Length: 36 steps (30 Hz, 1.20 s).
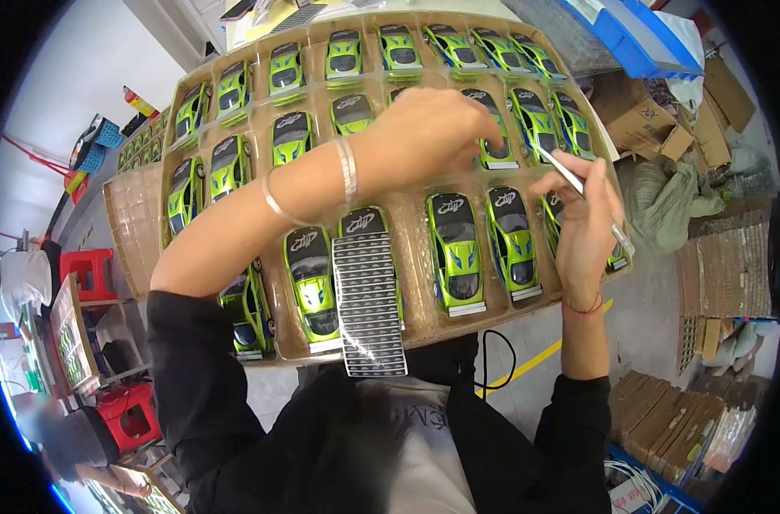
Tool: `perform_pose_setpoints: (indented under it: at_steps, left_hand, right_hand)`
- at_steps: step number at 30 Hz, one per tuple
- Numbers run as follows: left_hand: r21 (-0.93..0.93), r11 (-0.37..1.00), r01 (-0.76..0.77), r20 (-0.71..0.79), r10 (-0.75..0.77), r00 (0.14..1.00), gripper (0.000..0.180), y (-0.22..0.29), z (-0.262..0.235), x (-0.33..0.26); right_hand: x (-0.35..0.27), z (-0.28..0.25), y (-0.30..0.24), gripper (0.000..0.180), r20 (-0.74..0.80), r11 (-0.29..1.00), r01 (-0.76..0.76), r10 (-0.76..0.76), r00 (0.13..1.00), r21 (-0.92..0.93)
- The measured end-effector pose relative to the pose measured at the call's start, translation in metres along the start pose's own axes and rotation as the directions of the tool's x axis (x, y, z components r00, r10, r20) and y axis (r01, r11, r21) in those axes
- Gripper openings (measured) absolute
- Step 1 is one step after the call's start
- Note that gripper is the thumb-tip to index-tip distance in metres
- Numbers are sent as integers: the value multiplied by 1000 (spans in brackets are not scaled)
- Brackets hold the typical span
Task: Inspecting and adjusting internal components of toy cars using a metal tool.
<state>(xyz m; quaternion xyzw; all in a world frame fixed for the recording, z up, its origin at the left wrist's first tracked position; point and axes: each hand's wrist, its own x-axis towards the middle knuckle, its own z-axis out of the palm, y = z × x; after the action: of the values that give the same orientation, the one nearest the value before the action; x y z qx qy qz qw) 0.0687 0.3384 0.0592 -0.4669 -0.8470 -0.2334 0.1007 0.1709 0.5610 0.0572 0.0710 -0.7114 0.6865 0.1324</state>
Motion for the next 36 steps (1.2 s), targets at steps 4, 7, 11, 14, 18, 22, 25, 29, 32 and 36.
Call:
perform_pose_setpoints:
  at_steps: [4, 7, 11, 14, 18, 22, 25, 29, 32, 36]
  left_hand:
    - [-191, 958, -215, 27, 224, 974, 28, -12, 25, 28]
    - [-132, 987, -93, 162, 114, 980, 32, -14, 22, 39]
    - [-36, 999, -35, 158, 41, 987, 37, -3, 20, 44]
    - [-72, 997, -34, 130, 44, 991, 41, -5, 23, 44]
    - [-92, 995, -39, 109, 49, 993, 38, -7, 21, 42]
    - [-27, 996, -85, -3, 85, 996, 33, -1, 20, 37]
    - [20, 993, -118, -104, 120, 987, 31, 1, 17, 36]
    - [11, 998, -68, -53, 68, 996, 28, 1, 13, 31]
    - [-99, 995, -21, 147, 35, 988, 25, -2, 3, 15]
    - [-95, 995, 39, 242, -15, 970, 23, -4, -24, -18]
  right_hand:
    - [-4, -9, 9, 50, -130, 988, 80, -63, 990, 133]
    - [-6, -10, 10, 50, -117, 996, 54, -46, 992, 67]
    - [-4, -13, 8, 49, -115, 990, 53, -39, 993, 127]
    - [-5, -14, 10, 50, -115, 990, 57, -42, 992, 128]
    - [-5, -14, 10, 50, -91, 992, 69, -60, 994, 107]
    - [-7, -13, 9, 50, -99, 994, 79, -72, 993, 70]
    - [-7, -12, 10, 50, -97, 993, 59, -49, 994, 99]
    - [-8, -10, 9, 50, -89, 995, 45, -37, 995, 88]
    - [-9, -14, 11, 50, -85, 996, 60, -55, 995, 68]
    - [-9, -10, 8, 51, -42, 999, 16, -14, 999, 49]
